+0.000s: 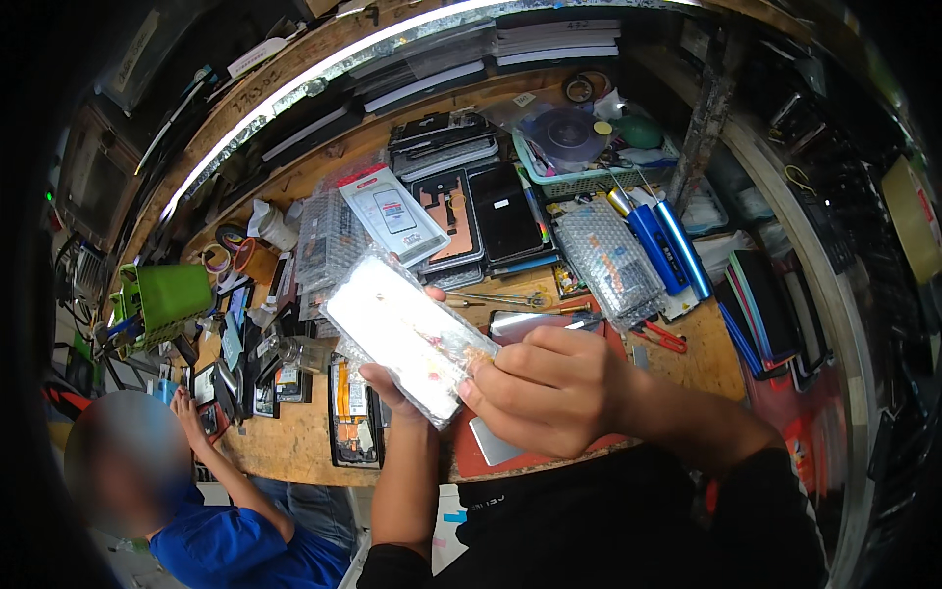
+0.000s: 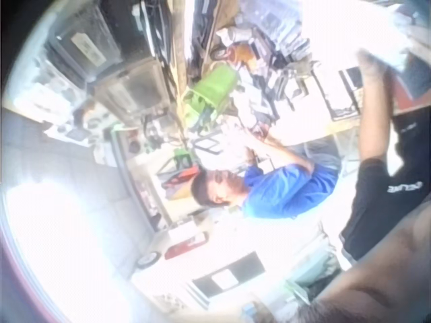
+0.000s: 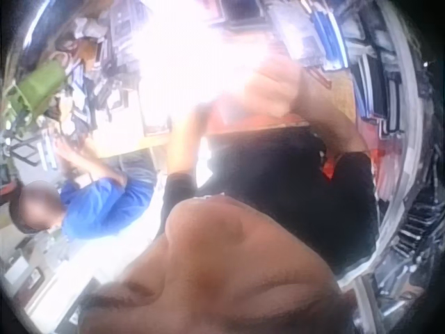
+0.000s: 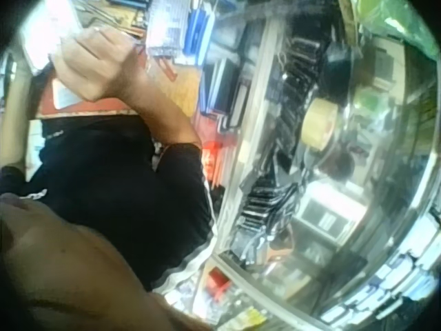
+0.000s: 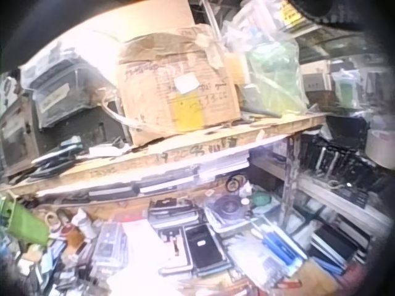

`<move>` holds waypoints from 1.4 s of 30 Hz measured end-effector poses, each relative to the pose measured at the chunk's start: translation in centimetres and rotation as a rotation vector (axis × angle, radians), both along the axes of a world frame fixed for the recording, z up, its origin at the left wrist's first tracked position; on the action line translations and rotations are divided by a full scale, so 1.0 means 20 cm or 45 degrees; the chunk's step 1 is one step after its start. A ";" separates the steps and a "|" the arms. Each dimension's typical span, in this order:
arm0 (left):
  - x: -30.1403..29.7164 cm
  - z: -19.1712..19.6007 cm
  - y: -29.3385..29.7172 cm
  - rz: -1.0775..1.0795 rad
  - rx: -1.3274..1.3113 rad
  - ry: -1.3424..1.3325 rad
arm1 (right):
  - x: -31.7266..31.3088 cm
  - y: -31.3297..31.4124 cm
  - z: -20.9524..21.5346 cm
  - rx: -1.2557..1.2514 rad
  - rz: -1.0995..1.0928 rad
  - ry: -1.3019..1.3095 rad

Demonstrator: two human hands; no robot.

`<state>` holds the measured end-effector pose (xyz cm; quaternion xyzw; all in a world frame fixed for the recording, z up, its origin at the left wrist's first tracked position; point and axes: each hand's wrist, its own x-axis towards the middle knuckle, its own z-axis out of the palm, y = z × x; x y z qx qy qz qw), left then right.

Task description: The person retrieves packaged phone screen protectors from a shelf and places them on a workbench. They then wrap a smartphone in bubble wrap, seal it with tape, and place it on the table. The person also handles a second smartphone and wraps it in bubble wrap.

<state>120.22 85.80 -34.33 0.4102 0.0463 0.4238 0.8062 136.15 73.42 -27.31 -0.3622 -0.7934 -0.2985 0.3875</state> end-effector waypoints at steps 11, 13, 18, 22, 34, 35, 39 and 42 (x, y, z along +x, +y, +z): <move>0.01 0.01 0.03 0.079 -0.015 -0.035 | 0.02 -0.08 0.01 -0.090 0.061 0.089; 0.03 0.01 0.06 0.006 -0.115 -0.127 | 0.06 -0.15 -0.01 -0.041 0.094 0.289; 0.02 -0.02 0.08 -0.004 -0.319 -0.201 | 0.19 -0.36 -0.14 -0.202 -0.263 0.777; 0.02 -0.03 0.07 0.036 -0.332 0.018 | 0.30 -0.38 -0.31 -0.404 -0.417 0.775; 0.13 0.01 -0.09 0.154 -0.429 0.045 | 0.28 -0.18 -0.33 -0.555 -0.490 0.679; 0.15 0.01 -0.12 0.126 -0.432 0.025 | 0.25 -0.17 -0.32 -0.712 -0.266 0.932; 0.21 0.02 -0.25 -0.068 -0.335 0.027 | 0.13 -0.14 -0.31 -1.391 0.614 2.032; 0.21 0.03 -0.34 -0.101 -0.151 0.133 | 0.10 -0.13 -0.35 -1.275 0.726 2.073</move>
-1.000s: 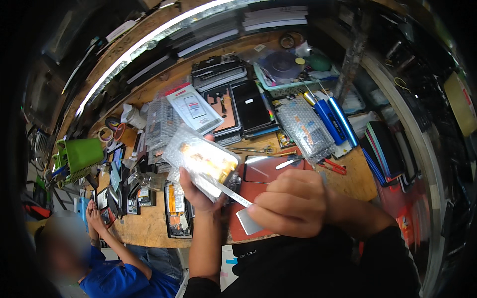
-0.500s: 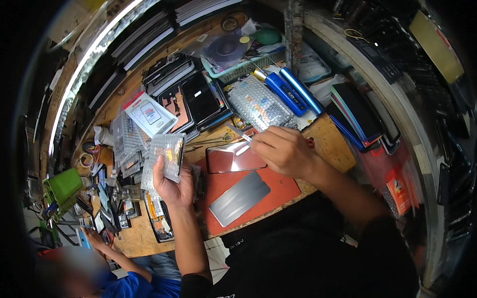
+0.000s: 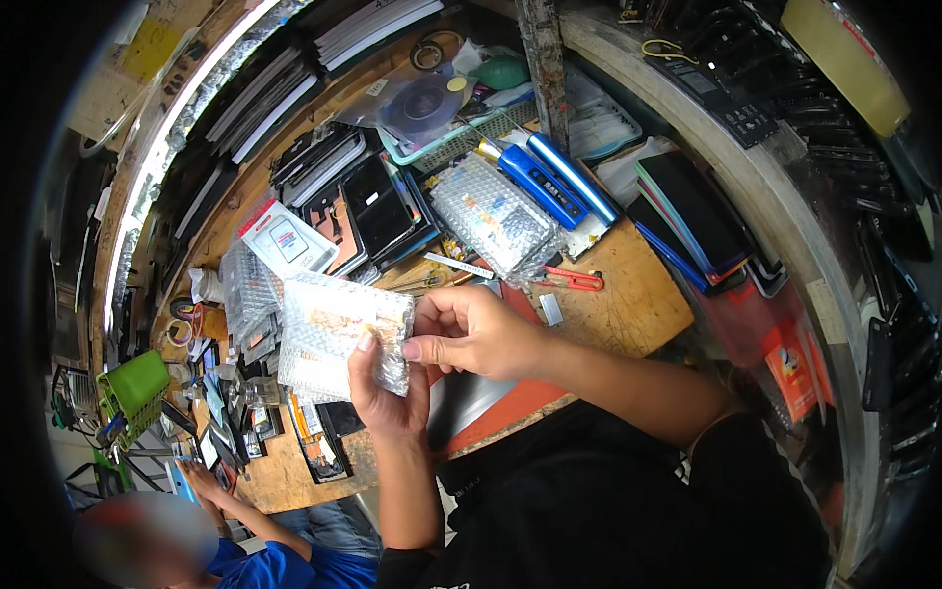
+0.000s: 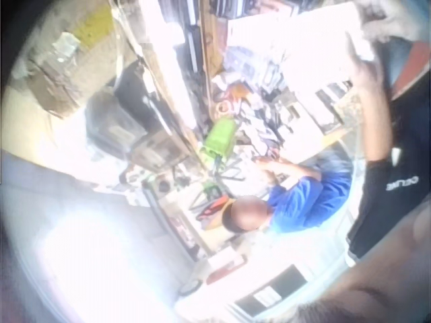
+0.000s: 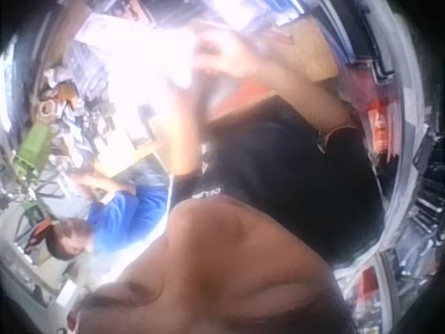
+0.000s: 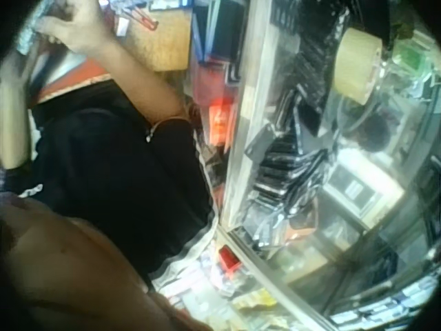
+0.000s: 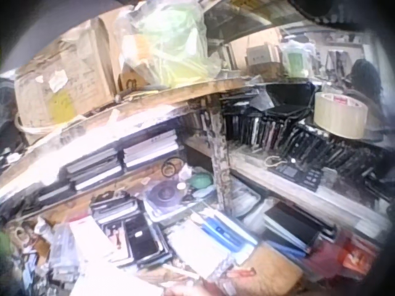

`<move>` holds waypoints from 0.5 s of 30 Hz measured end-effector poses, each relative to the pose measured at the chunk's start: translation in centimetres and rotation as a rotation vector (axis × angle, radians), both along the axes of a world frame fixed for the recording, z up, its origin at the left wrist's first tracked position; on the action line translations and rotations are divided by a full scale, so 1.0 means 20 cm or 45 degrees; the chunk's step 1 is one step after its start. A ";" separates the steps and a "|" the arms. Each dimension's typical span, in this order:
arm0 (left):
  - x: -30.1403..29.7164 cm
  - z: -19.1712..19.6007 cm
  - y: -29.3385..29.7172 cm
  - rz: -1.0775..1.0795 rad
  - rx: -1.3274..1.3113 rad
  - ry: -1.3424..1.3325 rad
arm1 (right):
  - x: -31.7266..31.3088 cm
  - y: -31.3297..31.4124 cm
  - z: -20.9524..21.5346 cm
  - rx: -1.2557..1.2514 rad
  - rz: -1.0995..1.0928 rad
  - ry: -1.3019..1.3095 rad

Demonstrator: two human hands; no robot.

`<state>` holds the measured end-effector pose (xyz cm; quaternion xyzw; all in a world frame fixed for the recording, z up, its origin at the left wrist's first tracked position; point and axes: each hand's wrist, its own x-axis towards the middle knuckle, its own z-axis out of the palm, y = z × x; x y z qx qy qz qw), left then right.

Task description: The person retrieves packaged phone screen protectors from a shelf and places them on a workbench. They then wrap a smartphone in bubble wrap, seal it with tape, and place it on the table. The person also handles a second smartphone and wraps it in bubble wrap.

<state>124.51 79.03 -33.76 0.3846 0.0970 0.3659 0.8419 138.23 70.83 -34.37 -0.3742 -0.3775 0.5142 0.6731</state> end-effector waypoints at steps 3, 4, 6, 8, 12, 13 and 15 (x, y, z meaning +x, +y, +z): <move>-0.01 -0.01 -0.03 0.156 0.034 0.193 | 0.00 -0.04 -0.05 -0.073 0.022 0.038; -0.01 -0.03 -0.04 0.160 0.036 0.248 | -0.01 -0.06 -0.06 -0.023 -0.019 0.023; -0.02 -0.06 -0.06 0.162 0.036 0.262 | -0.03 -0.06 -0.09 0.070 -0.091 0.017; -0.02 -0.09 -0.08 0.173 -0.052 0.285 | -0.03 -0.08 -0.10 0.011 -0.128 -0.037; -0.04 -0.12 -0.08 0.202 0.016 0.461 | 0.01 -0.11 -0.11 -0.200 -0.050 -0.062; -0.05 -0.12 -0.07 0.191 0.079 0.579 | 0.03 -0.13 -0.11 -0.196 -0.006 -0.026; -0.04 -0.10 -0.07 0.169 0.190 0.699 | 0.05 -0.15 -0.11 -0.168 0.070 0.153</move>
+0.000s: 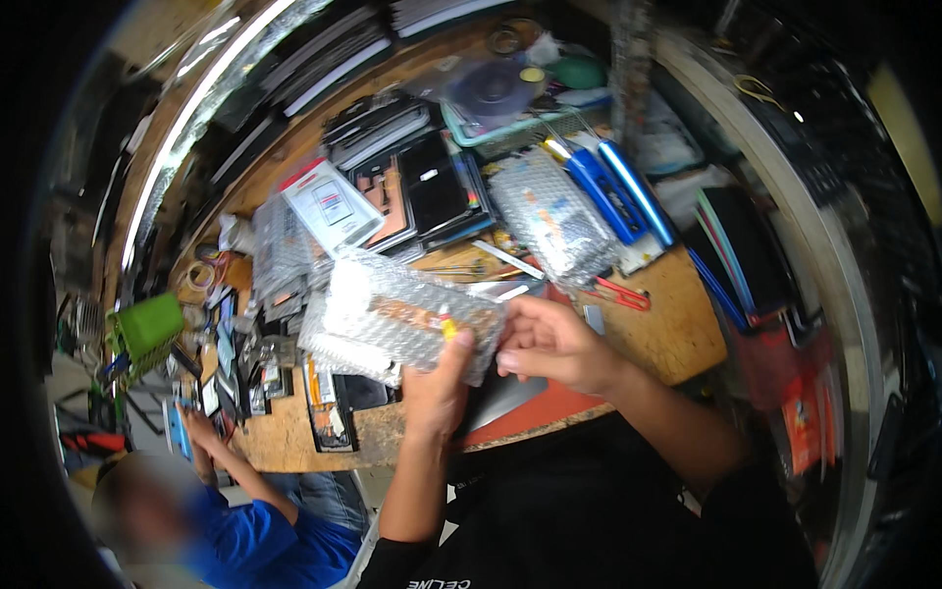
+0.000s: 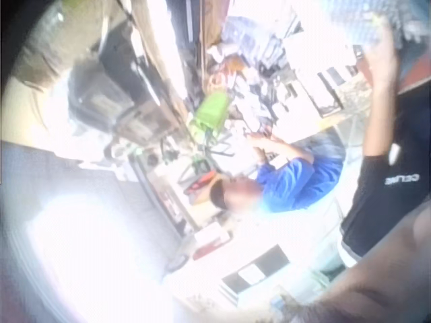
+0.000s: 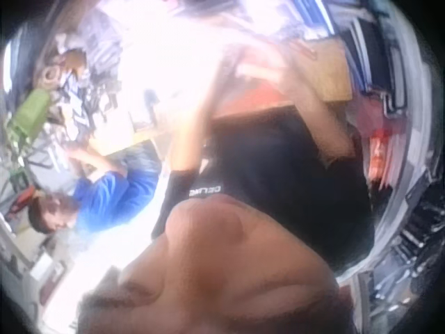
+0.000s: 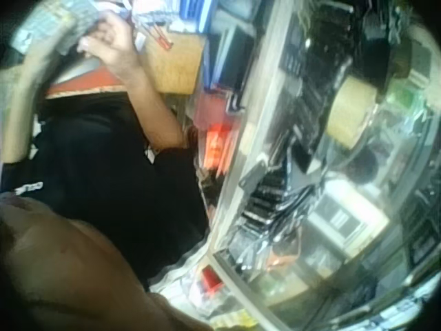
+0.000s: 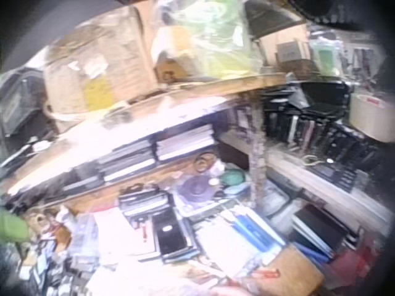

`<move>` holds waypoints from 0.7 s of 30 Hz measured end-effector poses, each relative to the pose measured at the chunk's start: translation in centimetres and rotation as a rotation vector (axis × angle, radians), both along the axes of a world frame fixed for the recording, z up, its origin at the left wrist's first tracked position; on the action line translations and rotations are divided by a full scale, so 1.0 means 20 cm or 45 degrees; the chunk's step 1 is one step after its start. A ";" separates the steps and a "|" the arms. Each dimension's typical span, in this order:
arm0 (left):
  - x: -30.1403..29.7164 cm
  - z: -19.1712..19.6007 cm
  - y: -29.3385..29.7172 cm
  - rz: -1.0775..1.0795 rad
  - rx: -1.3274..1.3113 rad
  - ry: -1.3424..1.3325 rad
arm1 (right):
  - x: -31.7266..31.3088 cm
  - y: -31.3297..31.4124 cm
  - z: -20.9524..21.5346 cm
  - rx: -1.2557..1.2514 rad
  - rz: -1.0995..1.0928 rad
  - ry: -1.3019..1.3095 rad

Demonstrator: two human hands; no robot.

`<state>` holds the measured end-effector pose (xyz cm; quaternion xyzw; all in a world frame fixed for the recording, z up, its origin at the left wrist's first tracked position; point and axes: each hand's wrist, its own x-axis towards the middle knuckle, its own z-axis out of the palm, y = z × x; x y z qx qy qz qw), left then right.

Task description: The person retrieves packaged phone screen protectors from a shelf and places them on a workbench. They then wrap a smartphone in bubble wrap, seal it with tape, and place it on the table. The person also handles a second smartphone and wraps it in bubble wrap.

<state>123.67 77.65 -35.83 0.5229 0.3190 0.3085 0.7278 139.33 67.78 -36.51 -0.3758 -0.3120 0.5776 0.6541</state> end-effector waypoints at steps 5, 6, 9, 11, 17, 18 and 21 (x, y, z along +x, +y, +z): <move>0.03 0.05 0.00 -0.334 -0.124 -0.125 | 0.01 0.00 0.00 -0.003 0.004 0.009; 0.04 0.05 0.00 -0.368 -0.202 -0.243 | 0.00 -0.01 0.00 -0.007 -0.052 0.017; 0.05 0.05 0.03 0.107 -0.186 -0.130 | 0.02 -0.04 0.01 -0.003 -0.151 -0.068; 0.00 0.04 0.08 0.165 -0.274 -0.397 | 0.05 -0.06 0.01 -0.047 -0.160 -0.101; -0.03 0.01 0.13 0.258 -0.077 -0.348 | 0.08 -0.06 0.03 -0.037 -0.073 -0.089; -0.04 0.01 0.13 0.278 -0.058 -0.340 | 0.08 -0.05 0.03 -0.036 -0.048 -0.081; -0.06 0.03 0.10 0.329 0.152 -0.226 | 0.07 -0.04 0.04 -0.021 0.015 -0.198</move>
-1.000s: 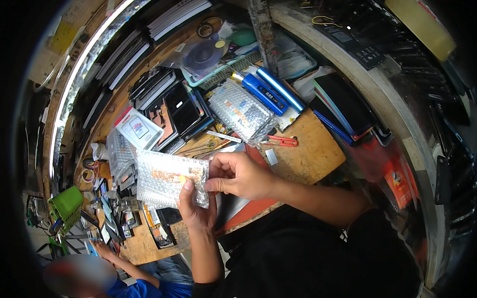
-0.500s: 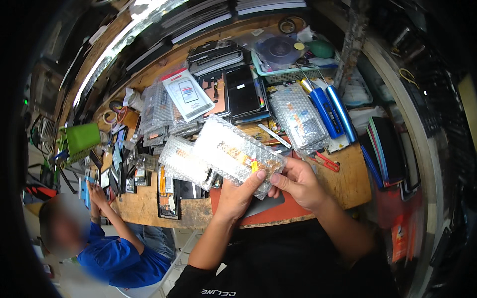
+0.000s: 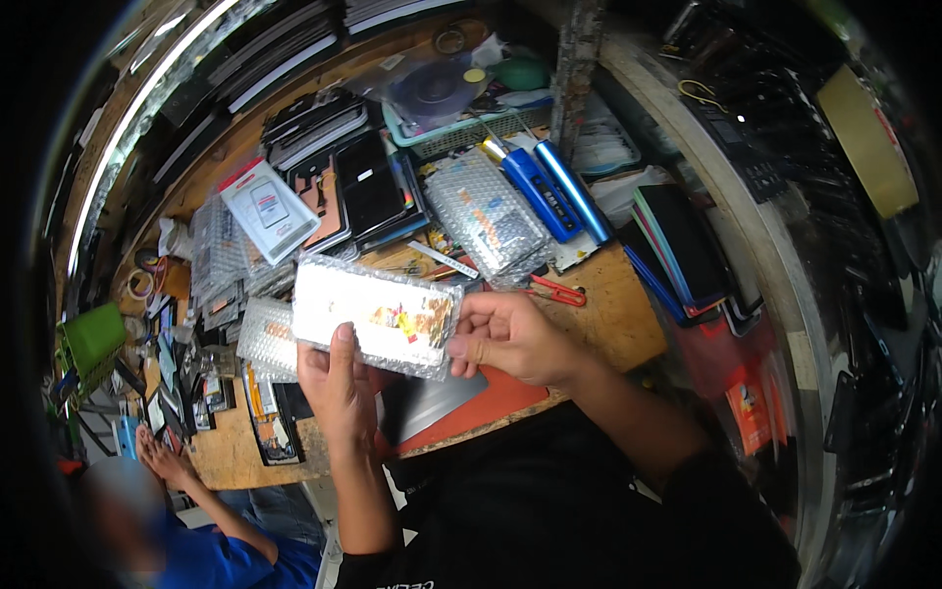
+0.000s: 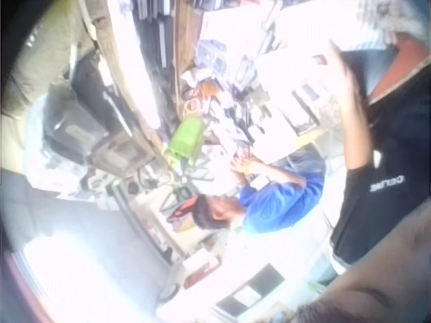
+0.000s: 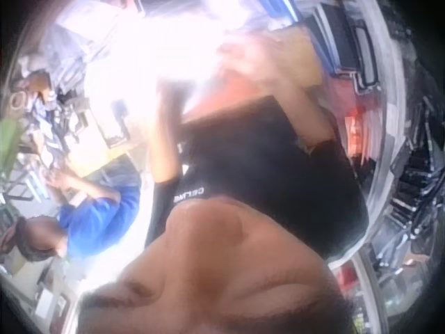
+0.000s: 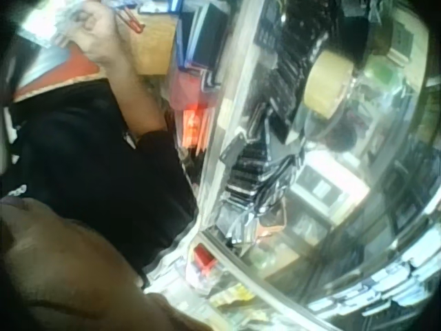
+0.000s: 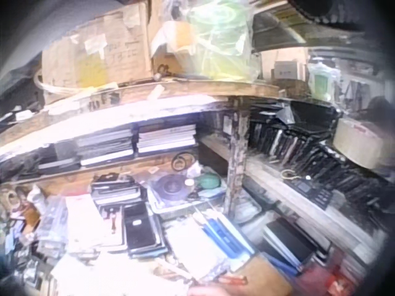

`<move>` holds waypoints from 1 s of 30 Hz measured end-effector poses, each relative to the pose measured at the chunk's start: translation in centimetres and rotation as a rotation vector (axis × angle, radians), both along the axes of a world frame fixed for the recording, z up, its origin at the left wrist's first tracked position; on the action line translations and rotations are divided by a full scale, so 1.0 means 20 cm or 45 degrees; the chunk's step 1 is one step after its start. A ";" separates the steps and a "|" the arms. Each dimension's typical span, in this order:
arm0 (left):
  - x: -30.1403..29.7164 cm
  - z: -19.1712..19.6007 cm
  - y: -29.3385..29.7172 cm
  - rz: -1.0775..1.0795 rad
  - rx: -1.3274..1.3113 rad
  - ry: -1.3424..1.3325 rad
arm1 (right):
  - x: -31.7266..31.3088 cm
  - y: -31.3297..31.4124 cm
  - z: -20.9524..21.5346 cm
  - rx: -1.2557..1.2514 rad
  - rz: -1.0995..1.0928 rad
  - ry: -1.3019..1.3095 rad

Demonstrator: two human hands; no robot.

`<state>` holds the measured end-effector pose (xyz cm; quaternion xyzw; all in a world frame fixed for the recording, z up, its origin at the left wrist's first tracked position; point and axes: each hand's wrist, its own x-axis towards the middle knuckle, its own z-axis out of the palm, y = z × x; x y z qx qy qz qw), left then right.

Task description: The person retrieves packaged phone screen protectors from a shelf and places them on a workbench. They then wrap a smartphone in bubble wrap, seal it with tape, and place it on the table. The person also handles a second smartphone and wraps it in bubble wrap.

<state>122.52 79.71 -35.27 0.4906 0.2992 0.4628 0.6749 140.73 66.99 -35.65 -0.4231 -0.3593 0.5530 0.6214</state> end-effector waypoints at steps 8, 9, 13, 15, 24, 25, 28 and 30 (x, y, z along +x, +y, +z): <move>-0.13 0.01 -0.07 0.103 0.061 -0.040 | 0.05 -0.05 0.08 -0.113 -0.252 -0.009; -0.18 0.02 -0.05 0.124 0.073 -0.016 | 0.09 -0.05 0.10 -0.041 -0.344 -0.026; -0.30 0.01 0.00 0.160 0.115 0.036 | 0.26 -0.03 0.13 -0.038 -0.669 -0.120; -0.34 0.01 -0.01 0.104 0.064 -0.048 | 0.30 -0.01 0.11 -0.125 -0.771 -0.248; -0.34 0.01 -0.02 0.050 -0.009 -0.040 | 0.16 0.10 0.10 -0.232 -0.872 -0.735; -0.34 0.01 -0.02 0.043 -0.010 -0.025 | 0.14 0.14 0.13 -0.275 -0.839 -0.725; -0.32 0.07 0.03 -0.005 0.111 0.040 | 0.06 0.36 0.20 0.048 -0.513 -1.106; -0.31 0.15 0.11 0.025 0.247 0.203 | -0.04 0.58 0.23 0.298 -0.376 -1.251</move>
